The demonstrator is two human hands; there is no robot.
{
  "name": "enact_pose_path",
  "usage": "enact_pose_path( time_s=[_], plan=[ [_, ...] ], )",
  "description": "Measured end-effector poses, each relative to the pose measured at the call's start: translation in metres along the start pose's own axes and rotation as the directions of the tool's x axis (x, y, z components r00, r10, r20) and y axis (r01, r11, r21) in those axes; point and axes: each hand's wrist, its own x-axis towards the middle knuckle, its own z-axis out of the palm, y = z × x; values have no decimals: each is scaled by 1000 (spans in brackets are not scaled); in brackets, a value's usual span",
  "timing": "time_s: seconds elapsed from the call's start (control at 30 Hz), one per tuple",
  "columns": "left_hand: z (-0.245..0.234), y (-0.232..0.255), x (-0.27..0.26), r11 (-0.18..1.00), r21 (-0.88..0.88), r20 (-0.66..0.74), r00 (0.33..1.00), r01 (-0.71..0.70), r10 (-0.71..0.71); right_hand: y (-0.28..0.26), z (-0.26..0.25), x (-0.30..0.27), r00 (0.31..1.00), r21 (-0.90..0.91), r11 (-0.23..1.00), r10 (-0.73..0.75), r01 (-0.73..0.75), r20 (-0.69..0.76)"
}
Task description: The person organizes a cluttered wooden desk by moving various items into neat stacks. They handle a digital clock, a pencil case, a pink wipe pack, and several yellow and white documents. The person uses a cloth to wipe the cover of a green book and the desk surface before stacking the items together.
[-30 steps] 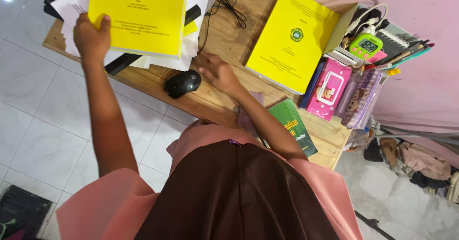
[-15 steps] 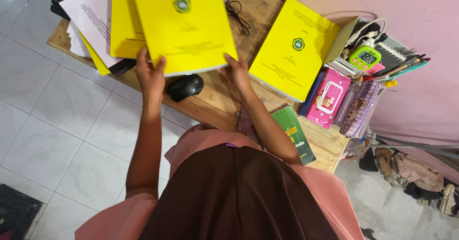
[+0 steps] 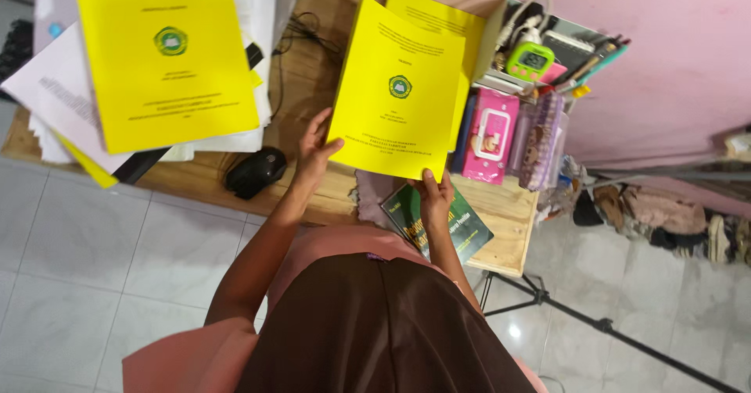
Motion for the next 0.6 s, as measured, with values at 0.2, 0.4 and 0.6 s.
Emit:
enact_pose_path(
  time_s=[0.2,0.4,0.6],
  plan=[
    [12,-47,40,896,422,107,989,-137,101,-39,5,14,979,-570,811,-199,135,-52],
    [25,-56,54,533,827,57,970,-178,236,-74,6,25,941,-905,335,-297,261,162],
    [38,-76,86,595,764,60,946,-249,318,-80,-7,60,852,-924,-260,-374,282,366]
  ],
)
